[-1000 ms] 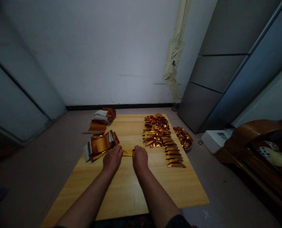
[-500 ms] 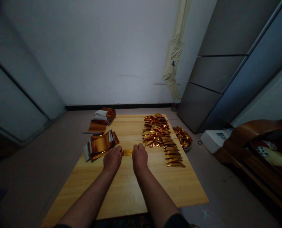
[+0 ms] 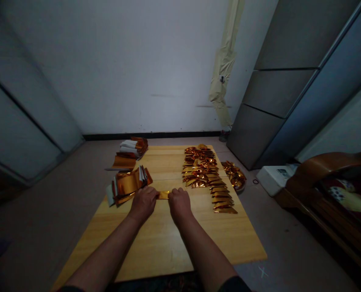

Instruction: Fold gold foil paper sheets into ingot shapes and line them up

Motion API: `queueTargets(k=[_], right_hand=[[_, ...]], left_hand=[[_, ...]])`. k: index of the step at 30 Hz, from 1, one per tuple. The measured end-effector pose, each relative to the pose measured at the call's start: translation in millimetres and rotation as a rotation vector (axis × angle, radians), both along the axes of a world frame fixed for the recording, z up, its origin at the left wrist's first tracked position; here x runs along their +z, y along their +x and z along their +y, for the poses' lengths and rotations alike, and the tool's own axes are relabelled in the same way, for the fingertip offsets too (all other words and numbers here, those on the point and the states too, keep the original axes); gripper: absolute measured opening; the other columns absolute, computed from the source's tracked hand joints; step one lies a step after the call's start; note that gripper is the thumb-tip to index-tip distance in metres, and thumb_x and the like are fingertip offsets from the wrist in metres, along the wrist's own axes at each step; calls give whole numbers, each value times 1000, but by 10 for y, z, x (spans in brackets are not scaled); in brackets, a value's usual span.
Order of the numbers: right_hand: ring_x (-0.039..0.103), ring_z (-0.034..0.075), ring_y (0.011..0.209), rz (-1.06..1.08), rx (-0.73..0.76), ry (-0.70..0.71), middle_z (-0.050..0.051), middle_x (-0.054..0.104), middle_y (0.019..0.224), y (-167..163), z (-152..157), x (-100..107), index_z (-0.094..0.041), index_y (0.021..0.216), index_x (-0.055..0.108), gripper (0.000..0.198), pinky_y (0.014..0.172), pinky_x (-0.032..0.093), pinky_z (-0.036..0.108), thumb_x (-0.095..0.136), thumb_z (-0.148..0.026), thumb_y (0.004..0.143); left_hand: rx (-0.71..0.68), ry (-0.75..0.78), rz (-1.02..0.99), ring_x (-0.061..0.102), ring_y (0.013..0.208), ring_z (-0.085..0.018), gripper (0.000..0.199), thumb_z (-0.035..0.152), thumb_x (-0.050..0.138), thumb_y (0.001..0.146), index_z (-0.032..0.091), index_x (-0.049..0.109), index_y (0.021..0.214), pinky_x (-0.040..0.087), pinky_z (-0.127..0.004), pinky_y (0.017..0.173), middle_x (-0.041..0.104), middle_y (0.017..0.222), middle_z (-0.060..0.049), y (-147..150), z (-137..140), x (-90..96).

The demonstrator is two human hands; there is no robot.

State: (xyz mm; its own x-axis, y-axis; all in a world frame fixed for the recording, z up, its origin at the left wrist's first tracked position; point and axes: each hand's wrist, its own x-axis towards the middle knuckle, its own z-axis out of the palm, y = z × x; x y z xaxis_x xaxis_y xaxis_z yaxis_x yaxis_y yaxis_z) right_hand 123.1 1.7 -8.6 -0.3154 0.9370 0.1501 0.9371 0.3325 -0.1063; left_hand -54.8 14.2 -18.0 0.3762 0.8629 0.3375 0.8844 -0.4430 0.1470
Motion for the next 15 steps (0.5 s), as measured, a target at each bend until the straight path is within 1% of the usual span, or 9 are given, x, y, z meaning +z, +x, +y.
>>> queueTargets(k=[2, 4, 7, 9, 12, 14, 15], right_hand=[[54, 21, 88, -11, 29, 14, 8, 66, 90, 60, -15, 14, -20, 90, 69, 20, 70, 32, 32, 50, -20, 95], [54, 21, 88, -8, 42, 14, 7, 67, 90, 100, -24, 35, -21, 90, 69, 21, 72, 31, 32, 49, -22, 96], [53, 20, 88, -2, 34, 7, 8, 67, 89, 96, -39, 55, -21, 90, 69, 22, 74, 31, 33, 49, -23, 96], [53, 21, 89, -7, 20, 15, 9, 66, 89, 57, -56, 53, -20, 89, 69, 22, 76, 30, 34, 48, -21, 96], [51, 22, 90, -10, 18, 50, 9, 65, 92, -3, -95, 48, -21, 99, 67, 21, 77, 29, 35, 46, -23, 97], [50, 22, 91, -5, 54, 79, 8, 64, 96, -19, -118, 62, -23, 105, 64, 19, 78, 28, 35, 47, -26, 98], [49, 22, 92, -1, 85, 94, 8, 64, 98, -20, -125, 75, -24, 105, 64, 18, 79, 28, 35, 48, -27, 97]], left_hand=[[-59, 39, -40, 57, 90, -22, 22, 21, 46, 94, 20, 68, 94, 39, -38, 79, 70, 91, -7, -70, -62, 13], [-105, 61, -72, 58, 93, -21, 23, 22, 46, 95, 23, 68, 98, 38, -39, 81, 72, 99, -5, -137, -118, 24], [-150, 65, -103, 59, 98, -21, 23, 20, 48, 93, 26, 68, 102, 37, -42, 86, 72, 112, -4, -219, -164, 22], [-154, 65, -112, 58, 101, -22, 24, 19, 50, 91, 28, 69, 104, 36, -44, 89, 71, 116, -3, -252, -170, 10], [-136, 52, -106, 58, 102, -23, 25, 21, 51, 90, 30, 70, 105, 35, -46, 91, 71, 117, -3, -263, -165, -1], [-121, 25, -93, 58, 103, -23, 26, 22, 51, 89, 31, 71, 104, 35, -46, 92, 71, 118, -3, -254, -163, 4], [-112, 8, -86, 58, 103, -23, 26, 22, 51, 89, 31, 71, 104, 34, -46, 93, 70, 119, -2, -249, -164, 10]])
